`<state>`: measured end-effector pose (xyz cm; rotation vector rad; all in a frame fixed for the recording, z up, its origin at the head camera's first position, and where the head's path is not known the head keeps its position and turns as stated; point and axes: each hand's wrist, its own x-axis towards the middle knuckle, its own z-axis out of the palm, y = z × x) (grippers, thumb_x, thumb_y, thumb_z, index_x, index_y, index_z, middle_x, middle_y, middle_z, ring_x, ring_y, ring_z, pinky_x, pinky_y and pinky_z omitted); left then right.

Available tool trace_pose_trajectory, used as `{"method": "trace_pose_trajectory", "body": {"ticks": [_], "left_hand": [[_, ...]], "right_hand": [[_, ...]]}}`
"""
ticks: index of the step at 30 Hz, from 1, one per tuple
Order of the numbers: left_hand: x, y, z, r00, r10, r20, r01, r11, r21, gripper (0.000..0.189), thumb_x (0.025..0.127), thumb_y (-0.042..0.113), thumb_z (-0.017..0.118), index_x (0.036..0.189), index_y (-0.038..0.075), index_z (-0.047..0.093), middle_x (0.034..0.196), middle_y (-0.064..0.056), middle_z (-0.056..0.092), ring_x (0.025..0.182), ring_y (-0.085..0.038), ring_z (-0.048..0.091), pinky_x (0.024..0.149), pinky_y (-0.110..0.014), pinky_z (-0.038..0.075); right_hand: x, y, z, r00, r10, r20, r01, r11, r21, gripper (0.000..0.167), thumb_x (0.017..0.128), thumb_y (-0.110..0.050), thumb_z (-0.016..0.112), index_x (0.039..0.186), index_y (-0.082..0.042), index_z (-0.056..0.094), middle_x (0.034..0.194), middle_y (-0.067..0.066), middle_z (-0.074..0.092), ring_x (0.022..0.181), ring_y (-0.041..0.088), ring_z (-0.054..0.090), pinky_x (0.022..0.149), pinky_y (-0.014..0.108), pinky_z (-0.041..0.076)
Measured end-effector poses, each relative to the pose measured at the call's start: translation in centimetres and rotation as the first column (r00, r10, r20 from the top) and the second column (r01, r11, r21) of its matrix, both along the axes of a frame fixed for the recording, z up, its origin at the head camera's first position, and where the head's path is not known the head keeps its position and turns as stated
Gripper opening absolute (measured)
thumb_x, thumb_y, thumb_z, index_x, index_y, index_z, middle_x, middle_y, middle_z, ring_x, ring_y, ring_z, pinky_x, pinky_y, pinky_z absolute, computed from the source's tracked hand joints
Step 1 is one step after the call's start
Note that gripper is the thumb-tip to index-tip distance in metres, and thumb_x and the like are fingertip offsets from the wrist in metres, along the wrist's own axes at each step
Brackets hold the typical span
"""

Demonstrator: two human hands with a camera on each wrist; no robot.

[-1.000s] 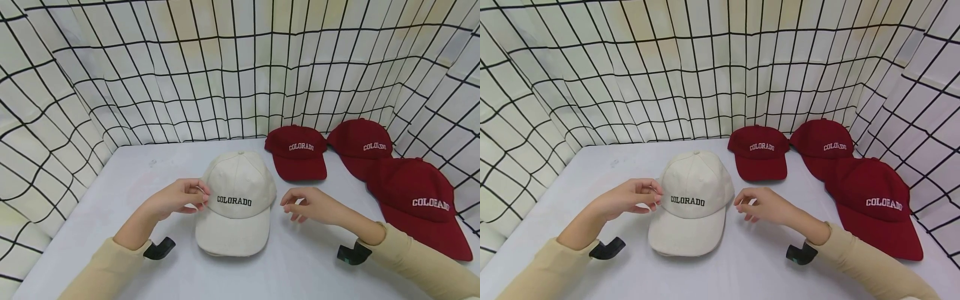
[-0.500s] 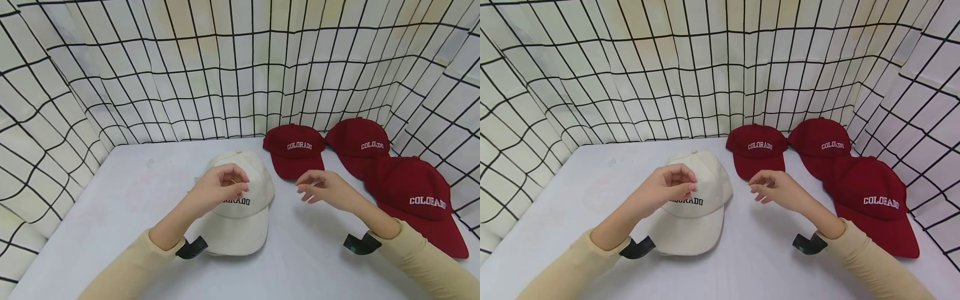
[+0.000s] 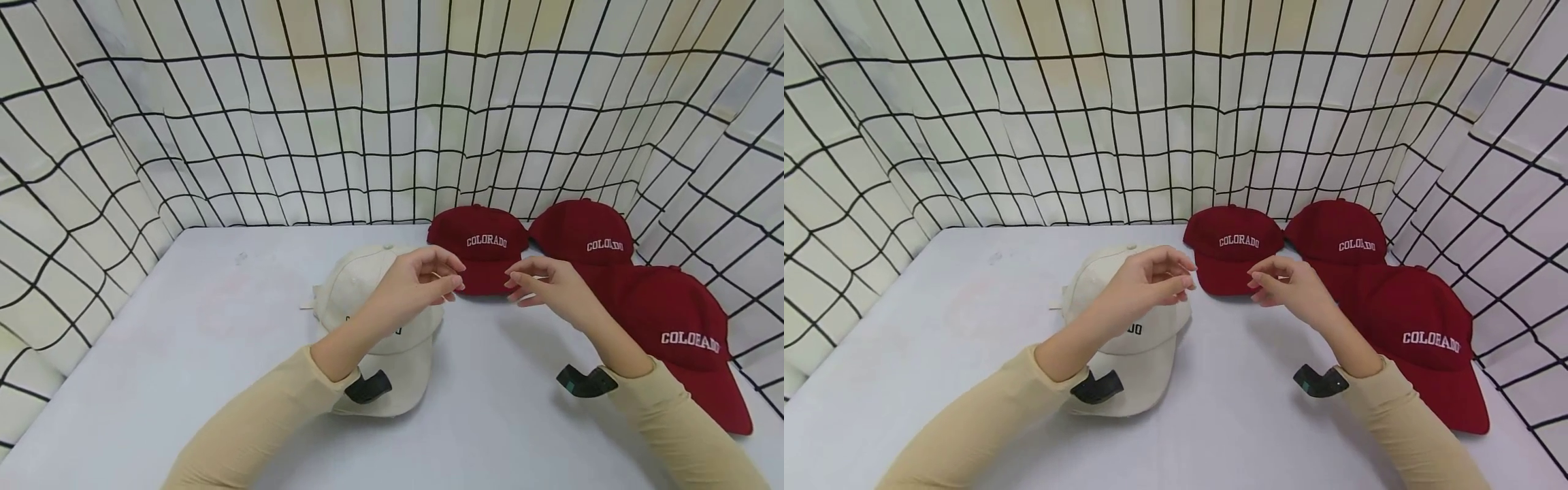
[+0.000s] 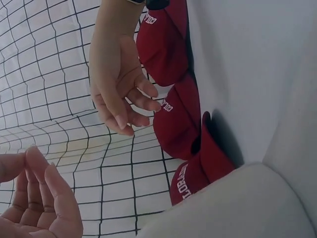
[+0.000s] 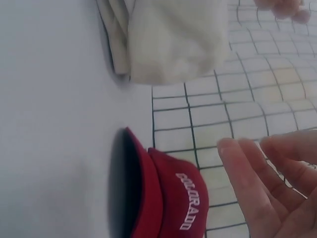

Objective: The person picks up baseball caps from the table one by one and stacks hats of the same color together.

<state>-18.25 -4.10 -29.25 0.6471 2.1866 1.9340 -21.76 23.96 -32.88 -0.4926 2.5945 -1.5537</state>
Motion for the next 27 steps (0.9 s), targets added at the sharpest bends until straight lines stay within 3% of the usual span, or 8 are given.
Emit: {"method": "trace_pose_trajectory", "body": {"ticks": [5, 10, 13, 17, 19, 21, 23, 27], "left_hand": [[-0.5, 2.1, 0.3, 0.998, 0.049, -0.037, -0.044, 0.992, 0.121, 0.016, 0.099, 0.002, 0.065, 0.114, 0.000, 0.064, 0.100, -0.017, 0.069, 0.078, -0.015, 0.066, 0.073, -0.026, 0.056], [-1.0, 4.2, 0.7, 0.995, 0.092, -0.044, -0.079, 0.970, 0.228, 0.018, 0.101, 0.003, 0.063, 0.118, 0.000, 0.064, 0.102, -0.014, 0.070, 0.080, -0.013, 0.066, 0.074, -0.026, 0.057], [-1.2, 5.4, 0.9, 0.994, 0.104, 0.015, -0.104, 0.954, 0.282, 0.017, 0.101, 0.004, 0.063, 0.118, 0.001, 0.065, 0.100, -0.011, 0.070, 0.080, -0.013, 0.066, 0.075, -0.029, 0.057], [-1.7, 7.4, 0.8, 0.977, 0.117, 0.181, -0.177, 0.916, 0.359, 0.015, 0.102, 0.007, 0.063, 0.116, 0.005, 0.068, 0.096, -0.005, 0.072, 0.077, -0.012, 0.065, 0.071, -0.026, 0.056], [-2.0, 8.3, 0.6, 0.952, 0.112, 0.285, -0.223, 0.890, 0.397, 0.014, 0.102, 0.009, 0.063, 0.114, 0.007, 0.070, 0.095, -0.003, 0.072, 0.076, -0.012, 0.064, 0.069, -0.025, 0.054], [-2.3, 9.1, 0.3, 0.912, 0.092, 0.400, -0.277, 0.858, 0.434, 0.014, 0.102, 0.009, 0.062, 0.114, 0.008, 0.070, 0.094, -0.002, 0.071, 0.076, -0.012, 0.063, 0.069, -0.023, 0.053], [-2.6, 9.8, -0.3, 0.859, 0.056, 0.510, -0.331, 0.820, 0.467, 0.014, 0.102, 0.009, 0.061, 0.113, 0.008, 0.070, 0.094, -0.001, 0.070, 0.076, -0.012, 0.061, 0.070, -0.024, 0.052], [-3.3, 11.1, -2.2, 0.726, -0.026, 0.688, -0.457, 0.729, 0.510, 0.015, 0.102, 0.009, 0.060, 0.112, 0.009, 0.072, 0.092, -0.002, 0.069, 0.078, -0.012, 0.059, 0.072, -0.025, 0.049]], "right_hand": [[-1.3, 0.8, -0.4, 0.998, -0.056, -0.001, 0.056, 0.998, -0.005, 0.034, 0.106, -0.014, 0.059, 0.128, 0.012, 0.058, 0.113, 0.030, 0.066, 0.083, 0.014, 0.073, 0.075, 0.030, 0.061], [-2.6, 1.3, -0.7, 0.994, -0.107, 0.021, 0.106, 0.994, 0.006, 0.036, 0.107, -0.016, 0.057, 0.131, 0.011, 0.057, 0.116, 0.031, 0.065, 0.084, 0.015, 0.073, 0.076, 0.029, 0.060], [-3.3, 1.7, -0.9, 0.992, -0.124, 0.036, 0.124, 0.992, 0.015, 0.038, 0.107, -0.018, 0.056, 0.132, 0.011, 0.057, 0.119, 0.033, 0.064, 0.085, 0.015, 0.073, 0.078, 0.031, 0.060], [-4.0, 2.3, -1.4, 0.985, -0.155, 0.072, 0.155, 0.988, 0.010, 0.041, 0.108, -0.021, 0.055, 0.134, 0.011, 0.055, 0.121, 0.033, 0.062, 0.085, 0.013, 0.072, 0.079, 0.032, 0.060], [-4.3, 2.6, -1.6, 0.981, -0.172, 0.089, 0.172, 0.985, 0.008, 0.042, 0.108, -0.022, 0.055, 0.134, 0.010, 0.055, 0.121, 0.032, 0.063, 0.084, 0.011, 0.071, 0.079, 0.030, 0.060], [-4.6, 2.8, -1.8, 0.977, -0.184, 0.107, 0.184, 0.983, 0.004, 0.042, 0.108, -0.023, 0.054, 0.134, 0.011, 0.055, 0.120, 0.030, 0.063, 0.084, 0.010, 0.071, 0.078, 0.029, 0.060], [-4.9, 3.0, -2.1, 0.974, -0.192, 0.120, 0.193, 0.981, 0.005, 0.044, 0.108, -0.024, 0.054, 0.135, 0.011, 0.054, 0.119, 0.027, 0.065, 0.083, 0.008, 0.071, 0.078, 0.027, 0.060], [-5.3, 3.3, -2.6, 0.969, -0.198, 0.151, 0.202, 0.979, -0.014, 0.045, 0.108, -0.024, 0.054, 0.135, 0.012, 0.052, 0.115, 0.020, 0.068, 0.081, 0.006, 0.070, 0.076, 0.025, 0.059]]}}
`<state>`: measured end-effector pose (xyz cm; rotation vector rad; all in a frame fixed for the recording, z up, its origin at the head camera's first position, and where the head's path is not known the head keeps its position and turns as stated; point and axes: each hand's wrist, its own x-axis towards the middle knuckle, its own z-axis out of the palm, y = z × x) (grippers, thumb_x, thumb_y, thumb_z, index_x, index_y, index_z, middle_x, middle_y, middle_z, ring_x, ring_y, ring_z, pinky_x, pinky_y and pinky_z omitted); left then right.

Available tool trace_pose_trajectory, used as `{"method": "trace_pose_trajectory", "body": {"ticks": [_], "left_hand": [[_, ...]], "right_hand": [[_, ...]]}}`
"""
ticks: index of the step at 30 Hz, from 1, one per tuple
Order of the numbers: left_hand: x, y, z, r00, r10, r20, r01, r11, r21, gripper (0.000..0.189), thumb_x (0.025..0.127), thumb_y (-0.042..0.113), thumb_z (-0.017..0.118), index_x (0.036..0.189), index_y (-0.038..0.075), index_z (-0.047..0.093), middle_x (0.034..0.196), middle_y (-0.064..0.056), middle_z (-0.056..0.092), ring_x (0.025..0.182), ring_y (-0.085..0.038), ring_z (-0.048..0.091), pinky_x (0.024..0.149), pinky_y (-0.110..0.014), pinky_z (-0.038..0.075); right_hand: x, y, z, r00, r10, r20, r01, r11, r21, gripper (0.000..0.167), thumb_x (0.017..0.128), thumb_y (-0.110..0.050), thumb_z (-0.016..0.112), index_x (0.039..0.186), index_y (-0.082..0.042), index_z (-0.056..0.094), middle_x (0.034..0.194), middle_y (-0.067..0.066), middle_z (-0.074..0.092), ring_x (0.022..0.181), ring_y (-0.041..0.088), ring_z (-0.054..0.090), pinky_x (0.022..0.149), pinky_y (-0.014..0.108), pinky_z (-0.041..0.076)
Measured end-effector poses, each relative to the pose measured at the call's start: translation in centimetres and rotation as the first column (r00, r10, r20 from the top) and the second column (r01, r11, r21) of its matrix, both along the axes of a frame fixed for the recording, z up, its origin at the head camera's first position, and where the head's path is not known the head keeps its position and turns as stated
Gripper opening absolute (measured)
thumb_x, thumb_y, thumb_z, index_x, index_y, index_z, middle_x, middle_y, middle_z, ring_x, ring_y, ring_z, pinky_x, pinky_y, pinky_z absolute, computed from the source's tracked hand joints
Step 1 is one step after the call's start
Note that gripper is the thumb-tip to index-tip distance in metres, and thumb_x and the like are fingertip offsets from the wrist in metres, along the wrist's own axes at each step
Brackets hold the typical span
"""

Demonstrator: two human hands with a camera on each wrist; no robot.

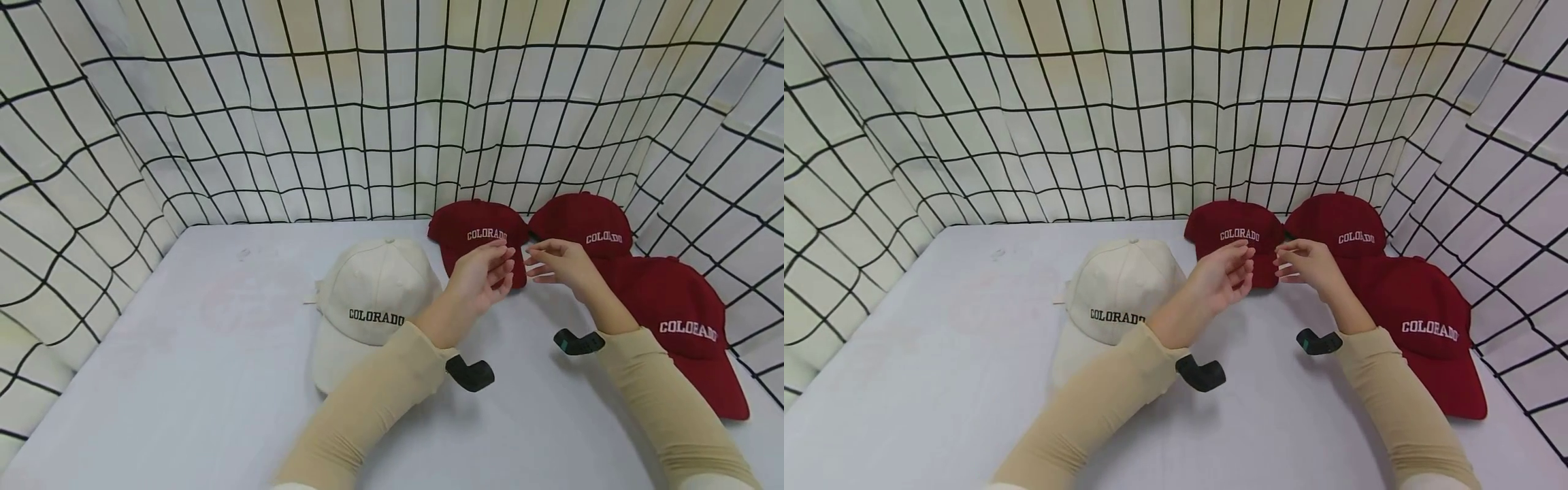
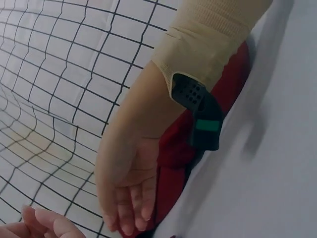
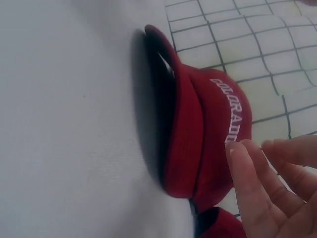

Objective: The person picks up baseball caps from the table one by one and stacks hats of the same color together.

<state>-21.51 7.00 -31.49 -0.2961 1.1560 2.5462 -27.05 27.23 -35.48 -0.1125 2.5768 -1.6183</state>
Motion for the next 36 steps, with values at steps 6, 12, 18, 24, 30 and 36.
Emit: {"method": "trace_pose_trajectory", "body": {"ticks": [6, 12, 18, 24, 30, 36], "left_hand": [[0.0, 2.1, -3.1, 0.982, 0.055, 0.179, -0.075, 0.992, 0.105, 0.009, 0.101, 0.008, 0.063, 0.105, 0.008, 0.070, 0.088, -0.002, 0.067, 0.080, -0.013, 0.059, 0.077, -0.028, 0.049], [0.7, 2.7, -5.3, 0.961, 0.097, 0.257, -0.133, 0.983, 0.126, 0.007, 0.101, 0.010, 0.060, 0.104, 0.004, 0.064, 0.098, -0.008, 0.068, 0.093, -0.021, 0.065, 0.099, -0.042, 0.051], [0.8, 2.5, -6.2, 0.953, 0.128, 0.276, -0.165, 0.979, 0.116, 0.018, 0.103, 0.010, 0.055, 0.119, 0.001, 0.054, 0.133, -0.024, 0.059, 0.119, -0.036, 0.062, 0.106, -0.051, 0.046], [0.3, 2.9, -6.3, 0.957, 0.139, 0.256, -0.178, 0.975, 0.135, 0.047, 0.108, 0.013, 0.046, 0.151, -0.003, 0.036, 0.150, -0.030, 0.044, 0.134, -0.044, 0.050, 0.112, -0.059, 0.037], [-0.3, 2.9, -6.4, 0.953, 0.165, 0.252, -0.209, 0.965, 0.157, 0.051, 0.112, 0.014, 0.038, 0.158, -0.004, 0.024, 0.155, -0.031, 0.037, 0.136, -0.043, 0.048, 0.114, -0.060, 0.034], [-0.7, 3.2, -6.7, 0.947, 0.205, 0.247, -0.239, 0.964, 0.117, 0.047, 0.113, 0.015, 0.036, 0.154, -0.005, 0.029, 0.151, -0.029, 0.043, 0.129, -0.039, 0.056, 0.108, -0.060, 0.041]], "right_hand": [[-0.2, 0.6, -0.5, 0.997, 0.019, 0.069, -0.017, 0.999, -0.033, 0.045, 0.108, -0.020, 0.053, 0.137, 0.013, 0.049, 0.101, 0.009, 0.071, 0.079, 0.007, 0.070, 0.075, 0.027, 0.060], [-0.5, 0.9, -1.1, 0.982, 0.074, 0.176, -0.075, 0.997, 0.000, 0.046, 0.109, -0.021, 0.051, 0.140, 0.013, 0.044, 0.097, 0.009, 0.070, 0.077, 0.011, 0.070, 0.073, 0.030, 0.061], [-0.8, 1.5, -1.9, 0.965, 0.103, 0.240, -0.104, 0.995, -0.008, 0.046, 0.110, -0.020, 0.049, 0.141, 0.013, 0.041, 0.096, 0.008, 0.069, 0.075, 0.013, 0.070, 0.071, 0.030, 0.061], [-1.0, 1.5, -2.1, 0.963, 0.106, 0.248, -0.098, 0.994, -0.042, 0.046, 0.109, -0.018, 0.051, 0.140, 0.014, 0.040, 0.091, 0.007, 0.069, 0.074, 0.013, 0.072, 0.069, 0.031, 0.061], [-1.4, 1.5, -2.4, 0.958, 0.096, 0.270, -0.086, 0.995, -0.051, 0.045, 0.109, -0.016, 0.050, 0.140, 0.014, 0.038, 0.090, 0.008, 0.068, 0.071, 0.014, 0.071, 0.068, 0.032, 0.062], [-1.6, 1.6, -2.5, 0.959, 0.077, 0.274, -0.071, 0.997, -0.032, 0.049, 0.110, -0.017, 0.050, 0.144, 0.016, 0.037, 0.098, 0.013, 0.068, 0.073, 0.013, 0.070, 0.070, 0.032, 0.062]]}}
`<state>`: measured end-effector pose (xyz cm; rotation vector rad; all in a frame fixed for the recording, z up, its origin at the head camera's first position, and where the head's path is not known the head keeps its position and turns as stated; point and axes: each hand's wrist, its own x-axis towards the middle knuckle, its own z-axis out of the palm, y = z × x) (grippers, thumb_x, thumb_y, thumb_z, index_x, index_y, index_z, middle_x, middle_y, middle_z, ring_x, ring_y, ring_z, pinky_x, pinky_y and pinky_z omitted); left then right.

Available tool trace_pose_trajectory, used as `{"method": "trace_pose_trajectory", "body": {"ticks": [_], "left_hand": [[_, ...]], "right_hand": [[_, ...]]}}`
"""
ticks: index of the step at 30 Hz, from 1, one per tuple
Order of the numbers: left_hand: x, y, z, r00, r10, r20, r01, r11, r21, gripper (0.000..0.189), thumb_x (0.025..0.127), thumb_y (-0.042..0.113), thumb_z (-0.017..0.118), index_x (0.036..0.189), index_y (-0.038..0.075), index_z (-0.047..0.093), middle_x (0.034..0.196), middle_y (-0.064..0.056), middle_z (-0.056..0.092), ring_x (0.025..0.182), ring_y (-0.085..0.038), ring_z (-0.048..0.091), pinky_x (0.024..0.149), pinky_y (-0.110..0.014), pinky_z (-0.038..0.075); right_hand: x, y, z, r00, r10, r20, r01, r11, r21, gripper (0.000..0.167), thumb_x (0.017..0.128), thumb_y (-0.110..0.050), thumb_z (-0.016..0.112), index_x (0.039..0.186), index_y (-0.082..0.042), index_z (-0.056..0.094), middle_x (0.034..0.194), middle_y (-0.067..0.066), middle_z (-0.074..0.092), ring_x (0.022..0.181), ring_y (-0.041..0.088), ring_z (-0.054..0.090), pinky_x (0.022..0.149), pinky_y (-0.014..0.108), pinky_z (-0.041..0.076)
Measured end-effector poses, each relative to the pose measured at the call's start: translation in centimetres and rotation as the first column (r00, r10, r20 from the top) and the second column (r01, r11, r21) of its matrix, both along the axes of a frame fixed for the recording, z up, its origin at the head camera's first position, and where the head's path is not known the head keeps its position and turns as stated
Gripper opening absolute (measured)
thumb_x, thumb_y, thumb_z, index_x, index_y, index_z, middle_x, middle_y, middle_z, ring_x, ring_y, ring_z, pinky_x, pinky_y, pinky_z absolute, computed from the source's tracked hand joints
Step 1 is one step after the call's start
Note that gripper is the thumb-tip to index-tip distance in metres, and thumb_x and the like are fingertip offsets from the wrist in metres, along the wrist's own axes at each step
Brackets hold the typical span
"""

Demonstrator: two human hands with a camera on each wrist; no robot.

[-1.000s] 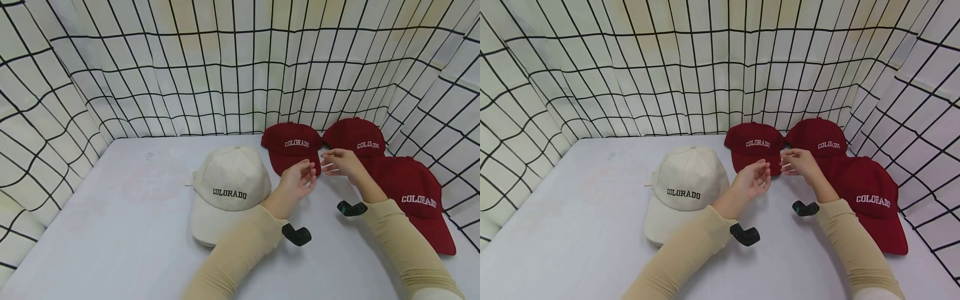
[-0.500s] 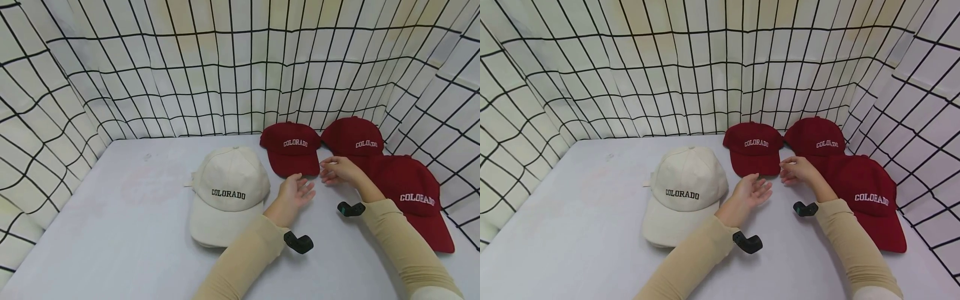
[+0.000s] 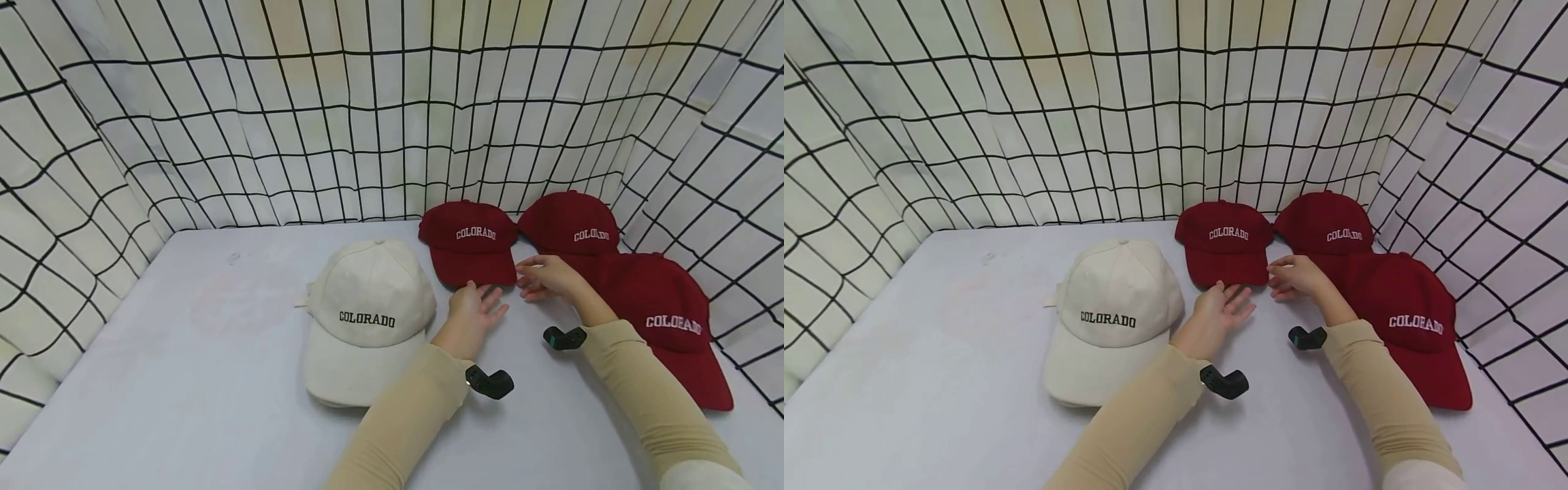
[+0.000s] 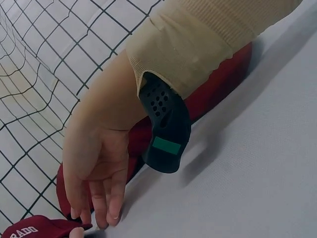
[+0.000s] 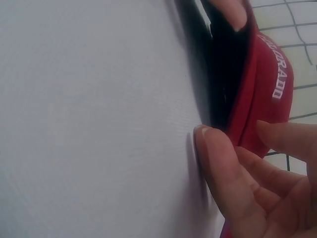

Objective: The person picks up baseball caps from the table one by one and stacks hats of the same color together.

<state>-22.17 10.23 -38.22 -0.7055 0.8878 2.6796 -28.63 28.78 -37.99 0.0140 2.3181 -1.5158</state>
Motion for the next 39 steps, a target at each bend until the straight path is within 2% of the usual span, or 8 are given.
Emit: {"method": "trace_pose_trajectory", "body": {"ticks": [5, 12, 16, 20, 24, 28, 32, 39], "left_hand": [[0.0, 0.3, 0.0, 0.999, 0.034, -0.039, -0.035, 0.999, -0.030, 0.041, 0.113, 0.013, 0.032, 0.150, -0.003, 0.027, 0.145, -0.029, 0.047, 0.123, -0.040, 0.060, 0.104, -0.062, 0.044], [0.6, 0.7, 0.3, 0.998, 0.051, -0.043, -0.051, 0.999, -0.017, 0.037, 0.112, 0.009, 0.034, 0.148, 0.004, 0.028, 0.134, -0.028, 0.048, 0.116, -0.041, 0.063, 0.102, -0.065, 0.044], [0.9, 0.9, 0.5, 0.998, 0.047, -0.053, -0.047, 0.999, -0.008, 0.024, 0.111, 0.006, 0.036, 0.135, 0.005, 0.036, 0.129, -0.024, 0.051, 0.114, -0.039, 0.065, 0.101, -0.064, 0.045], [1.2, 1.0, 0.7, 0.998, 0.042, -0.053, -0.043, 0.999, -0.019, 0.015, 0.111, 0.007, 0.038, 0.125, 0.008, 0.042, 0.124, -0.021, 0.054, 0.112, -0.037, 0.066, 0.099, -0.063, 0.048], [1.4, 0.9, 0.7, 0.998, 0.033, -0.052, -0.035, 0.999, -0.032, 0.009, 0.111, 0.008, 0.040, 0.117, 0.009, 0.046, 0.119, -0.018, 0.056, 0.108, -0.035, 0.068, 0.097, -0.062, 0.050], [1.7, 0.7, 0.8, 0.998, 0.019, -0.067, -0.021, 0.999, -0.024, 0.008, 0.109, 0.005, 0.041, 0.107, 0.011, 0.046, 0.116, -0.016, 0.057, 0.107, -0.035, 0.068, 0.097, -0.062, 0.049], [2.0, 0.3, 1.0, 0.997, 0.006, -0.081, -0.008, 1.000, -0.026, 0.010, 0.110, 0.007, 0.042, 0.101, 0.012, 0.046, 0.115, -0.015, 0.057, 0.107, -0.034, 0.068, 0.098, -0.063, 0.048], [2.7, -0.5, 0.9, 0.994, -0.054, -0.099, 0.047, 0.997, -0.064, 0.009, 0.111, 0.010, 0.042, 0.104, 0.010, 0.048, 0.119, -0.016, 0.060, 0.117, -0.038, 0.065, 0.098, -0.063, 0.049]], "right_hand": [[0.0, -0.1, 0.0, 1.000, 0.000, -0.003, 0.000, 0.999, -0.043, 0.053, 0.109, -0.016, 0.050, 0.148, 0.016, 0.034, 0.105, 0.015, 0.066, 0.076, 0.011, 0.070, 0.073, 0.030, 0.061], [0.0, 0.4, -0.4, 0.996, -0.065, 0.059, 0.077, 0.968, -0.238, 0.061, 0.107, -0.009, 0.052, 0.157, 0.010, 0.022, 0.095, -0.002, 0.066, 0.080, 0.009, 0.070, 0.077, 0.027, 0.060], [0.1, 0.7, -0.7, 0.993, -0.080, 0.086, 0.107, 0.918, -0.382, 0.063, 0.107, -0.003, 0.048, 0.160, 0.007, 0.014, 0.093, -0.007, 0.067, 0.083, 0.007, 0.068, 0.077, 0.024, 0.059], [0.3, 0.9, -0.7, 0.989, -0.070, 0.130, 0.129, 0.843, -0.522, 0.066, 0.108, 0.001, 0.044, 0.163, -0.001, 0.008, 0.098, -0.005, 0.067, 0.089, 0.009, 0.067, 0.080, 0.023, 0.058], [0.8, 1.0, -0.2, 0.980, -0.057, 0.190, 0.166, 0.759, -0.629, 0.060, 0.108, 0.003, 0.043, 0.161, -0.017, 0.023, 0.102, -0.001, 0.066, 0.091, 0.013, 0.068, 0.081, 0.026, 0.059], [1.3, 1.1, 0.2, 0.979, -0.028, 0.202, 0.165, 0.691, -0.703, 0.044, 0.107, 0.004, 0.040, 0.143, -0.021, 0.041, 0.102, 0.004, 0.065, 0.089, 0.015, 0.068, 0.079, 0.027, 0.060], [1.9, 1.0, 0.6, 0.979, -0.021, 0.205, 0.168, 0.656, -0.736, 0.040, 0.107, 0.005, 0.041, 0.136, -0.022, 0.046, 0.101, 0.006, 0.067, 0.089, 0.017, 0.070, 0.078, 0.029, 0.060], [2.7, 1.2, 0.7, 0.973, -0.017, 0.229, 0.188, 0.631, -0.752, 0.043, 0.107, 0.004, 0.042, 0.139, -0.025, 0.039, 0.103, 0.007, 0.067, 0.090, 0.019, 0.070, 0.078, 0.030, 0.061]]}}
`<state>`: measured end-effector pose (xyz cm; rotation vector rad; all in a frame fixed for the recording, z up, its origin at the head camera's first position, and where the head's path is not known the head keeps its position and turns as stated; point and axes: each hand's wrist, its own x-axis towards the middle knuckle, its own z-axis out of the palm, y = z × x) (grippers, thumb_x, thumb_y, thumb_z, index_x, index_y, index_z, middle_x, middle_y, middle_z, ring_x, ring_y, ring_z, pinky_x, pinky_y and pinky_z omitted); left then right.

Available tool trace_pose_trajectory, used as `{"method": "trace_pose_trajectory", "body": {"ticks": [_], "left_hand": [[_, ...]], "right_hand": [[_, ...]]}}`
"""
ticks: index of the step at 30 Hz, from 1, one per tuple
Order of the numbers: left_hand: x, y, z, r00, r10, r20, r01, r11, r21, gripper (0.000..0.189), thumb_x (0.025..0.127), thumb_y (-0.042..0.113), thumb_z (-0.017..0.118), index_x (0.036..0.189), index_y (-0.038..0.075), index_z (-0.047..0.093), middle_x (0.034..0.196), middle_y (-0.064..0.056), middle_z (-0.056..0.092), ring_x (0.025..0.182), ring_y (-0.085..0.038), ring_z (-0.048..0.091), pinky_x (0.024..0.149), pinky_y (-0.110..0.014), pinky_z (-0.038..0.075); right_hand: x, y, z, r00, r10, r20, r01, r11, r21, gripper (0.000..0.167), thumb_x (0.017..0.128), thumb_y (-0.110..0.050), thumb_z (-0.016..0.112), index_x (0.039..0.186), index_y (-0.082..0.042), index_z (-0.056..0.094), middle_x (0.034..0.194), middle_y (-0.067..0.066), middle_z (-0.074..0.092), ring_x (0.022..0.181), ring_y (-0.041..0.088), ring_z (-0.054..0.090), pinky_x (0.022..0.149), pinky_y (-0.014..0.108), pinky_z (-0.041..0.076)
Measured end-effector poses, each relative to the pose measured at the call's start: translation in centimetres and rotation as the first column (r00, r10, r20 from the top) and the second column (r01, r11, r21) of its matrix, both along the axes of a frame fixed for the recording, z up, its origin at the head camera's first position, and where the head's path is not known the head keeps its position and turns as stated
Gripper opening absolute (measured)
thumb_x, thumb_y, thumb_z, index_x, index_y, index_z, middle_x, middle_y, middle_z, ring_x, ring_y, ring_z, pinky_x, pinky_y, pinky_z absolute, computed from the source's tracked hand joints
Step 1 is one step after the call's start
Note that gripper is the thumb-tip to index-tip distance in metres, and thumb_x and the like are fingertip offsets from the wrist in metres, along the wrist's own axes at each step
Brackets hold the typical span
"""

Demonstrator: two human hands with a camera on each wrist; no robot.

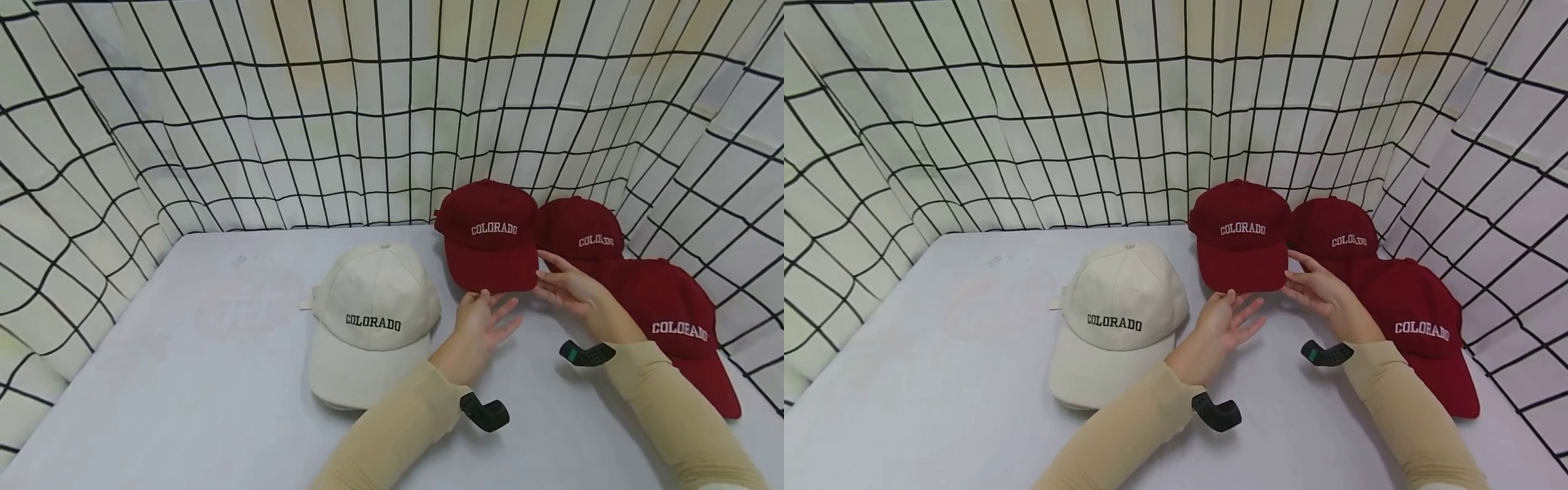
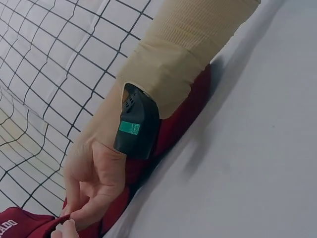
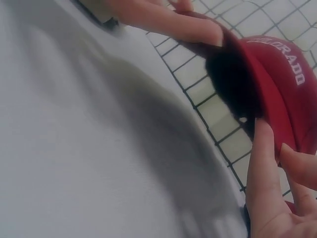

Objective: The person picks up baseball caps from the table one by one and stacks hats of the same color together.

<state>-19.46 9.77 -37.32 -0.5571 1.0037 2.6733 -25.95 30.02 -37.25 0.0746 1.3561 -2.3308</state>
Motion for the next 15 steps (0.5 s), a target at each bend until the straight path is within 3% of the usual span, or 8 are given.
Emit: {"method": "trace_pose_trajectory", "body": {"ticks": [5, 8, 10, 15], "left_hand": [[0.3, -0.1, -0.4, 1.000, -0.027, 0.002, 0.027, 1.000, 0.004, 0.010, 0.111, 0.013, 0.042, 0.111, 0.006, 0.049, 0.118, -0.017, 0.061, 0.118, -0.038, 0.065, 0.100, -0.063, 0.048], [0.4, -0.3, -0.6, 1.000, -0.009, 0.002, 0.009, 1.000, -0.003, 0.012, 0.111, 0.014, 0.042, 0.115, 0.005, 0.050, 0.118, -0.016, 0.058, 0.114, -0.035, 0.067, 0.098, -0.061, 0.050], [0.5, -0.4, -0.5, 1.000, 0.019, 0.011, -0.019, 1.000, 0.012, 0.022, 0.111, 0.013, 0.043, 0.129, 0.002, 0.048, 0.127, -0.017, 0.055, 0.115, -0.036, 0.065, 0.098, -0.058, 0.051], [0.9, -0.4, -0.3, 0.992, 0.127, 0.018, -0.128, 0.988, 0.087, 0.052, 0.108, 0.002, 0.038, 0.158, 0.004, 0.025, 0.152, -0.021, 0.039, 0.132, -0.041, 0.048, 0.101, -0.055, 0.050]], "right_hand": [[0.4, 0.7, -0.1, 0.999, 0.016, -0.029, -0.018, 0.999, -0.051, 0.040, 0.107, 0.006, 0.040, 0.132, -0.024, 0.049, 0.107, 0.007, 0.066, 0.094, 0.021, 0.070, 0.082, 0.032, 0.060], [0.7, 1.2, -0.3, 0.998, 0.026, -0.064, -0.031, 0.997, -0.074, 0.042, 0.107, 0.007, 0.039, 0.126, -0.024, 0.059, 0.110, 0.006, 0.064, 0.096, 0.020, 0.069, 0.084, 0.032, 0.059], [0.8, 1.6, -0.5, 0.996, 0.036, -0.083, -0.043, 0.995, -0.089, 0.044, 0.107, 0.008, 0.038, 0.124, -0.024, 0.064, 0.113, 0.006, 0.063, 0.098, 0.021, 0.068, 0.085, 0.032, 0.059], [1.3, 2.4, -0.7, 0.994, 0.049, -0.098, -0.058, 0.994, -0.094, 0.046, 0.107, 0.008, 0.039, 0.123, -0.024, 0.068, 0.117, 0.005, 0.061, 0.101, 0.021, 0.067, 0.088, 0.032, 0.058]]}}
